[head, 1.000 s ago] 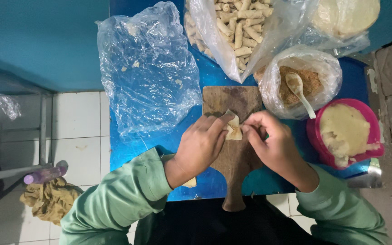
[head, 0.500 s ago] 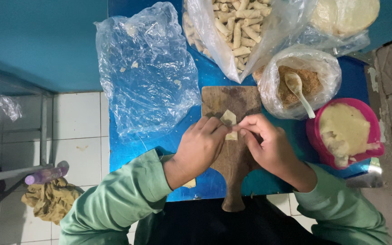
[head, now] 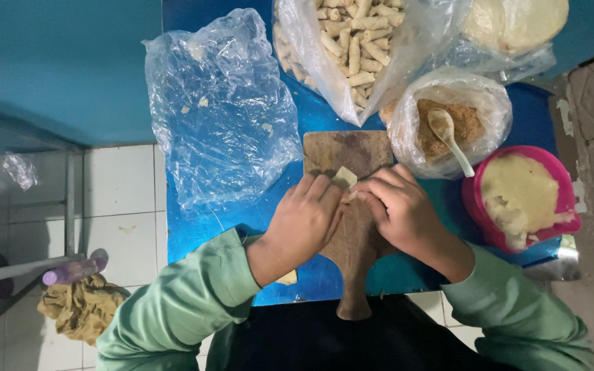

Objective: The person places a thin square wafer sheet on a wooden board, spoons a brown powdery filling onto it, and folds and rolls the sheet by hand into a cylindrical snack. Finished rolled snacks accumulate in a plastic bag on the table, and the person repeats the cycle with new sheets.

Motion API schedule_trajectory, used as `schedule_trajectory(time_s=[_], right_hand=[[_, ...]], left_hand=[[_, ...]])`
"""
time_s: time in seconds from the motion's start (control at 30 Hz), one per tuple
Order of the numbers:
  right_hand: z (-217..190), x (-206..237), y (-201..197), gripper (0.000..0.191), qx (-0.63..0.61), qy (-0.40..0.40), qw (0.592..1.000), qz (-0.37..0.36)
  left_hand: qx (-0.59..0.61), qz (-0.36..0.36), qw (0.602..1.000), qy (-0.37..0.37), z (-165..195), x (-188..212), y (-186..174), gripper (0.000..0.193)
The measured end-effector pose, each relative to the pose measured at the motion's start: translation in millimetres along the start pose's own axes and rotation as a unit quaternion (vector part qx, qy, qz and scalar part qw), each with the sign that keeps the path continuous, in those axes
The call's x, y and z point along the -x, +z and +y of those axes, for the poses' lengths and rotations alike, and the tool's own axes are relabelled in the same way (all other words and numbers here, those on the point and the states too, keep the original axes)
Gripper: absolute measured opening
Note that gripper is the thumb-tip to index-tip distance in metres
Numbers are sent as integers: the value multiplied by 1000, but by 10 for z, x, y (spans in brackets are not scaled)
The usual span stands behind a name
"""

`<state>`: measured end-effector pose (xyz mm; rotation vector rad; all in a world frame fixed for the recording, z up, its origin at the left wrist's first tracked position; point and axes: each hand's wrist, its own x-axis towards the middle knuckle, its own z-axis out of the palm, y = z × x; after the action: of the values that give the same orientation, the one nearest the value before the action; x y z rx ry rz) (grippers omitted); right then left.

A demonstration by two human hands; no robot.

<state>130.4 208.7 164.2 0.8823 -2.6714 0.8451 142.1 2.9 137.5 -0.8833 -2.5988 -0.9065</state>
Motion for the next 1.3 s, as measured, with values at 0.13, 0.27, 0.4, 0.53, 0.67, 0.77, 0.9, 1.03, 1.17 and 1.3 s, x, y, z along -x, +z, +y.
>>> schedule_trajectory(time_s=[0.13,0.27,0.4,0.53,0.67,0.77,0.9,1.03,1.17,1.3], right_hand=[[-84,36,-21,17,26,-23,999,4],[-147,30,53,8,78,-15,996,35],[-89,-30,117,9,35,23,998,36],[2,-78,112,15,-21,63,998,-1],[74,-136,95,17,-57,63,996,-10],[80,-152,72,16,-47,28,998,-9],[69,-148,27,16,-17,-23,1000,4],[108,-150,-14,20,-13,-54,998,-1],[172,-152,-3,12,-16,-47,999,-7],[249,-161,11,8,-37,-8,999,0]], left_hand=[[-8,-7,1000,-25,-4,-9,40,19],[-7,26,999,-19,11,-21,69,19],[-9,11,999,-41,2,-66,92,15],[22,5,997,-69,-37,-86,84,18],[81,21,993,-78,-127,-113,56,18],[76,23,996,-48,-175,-138,53,12],[43,-17,998,-30,-183,-161,64,12],[48,-24,998,-26,-184,-182,62,17],[26,-18,999,-4,-180,-229,93,21],[11,-44,999,-23,-180,-278,117,18]])
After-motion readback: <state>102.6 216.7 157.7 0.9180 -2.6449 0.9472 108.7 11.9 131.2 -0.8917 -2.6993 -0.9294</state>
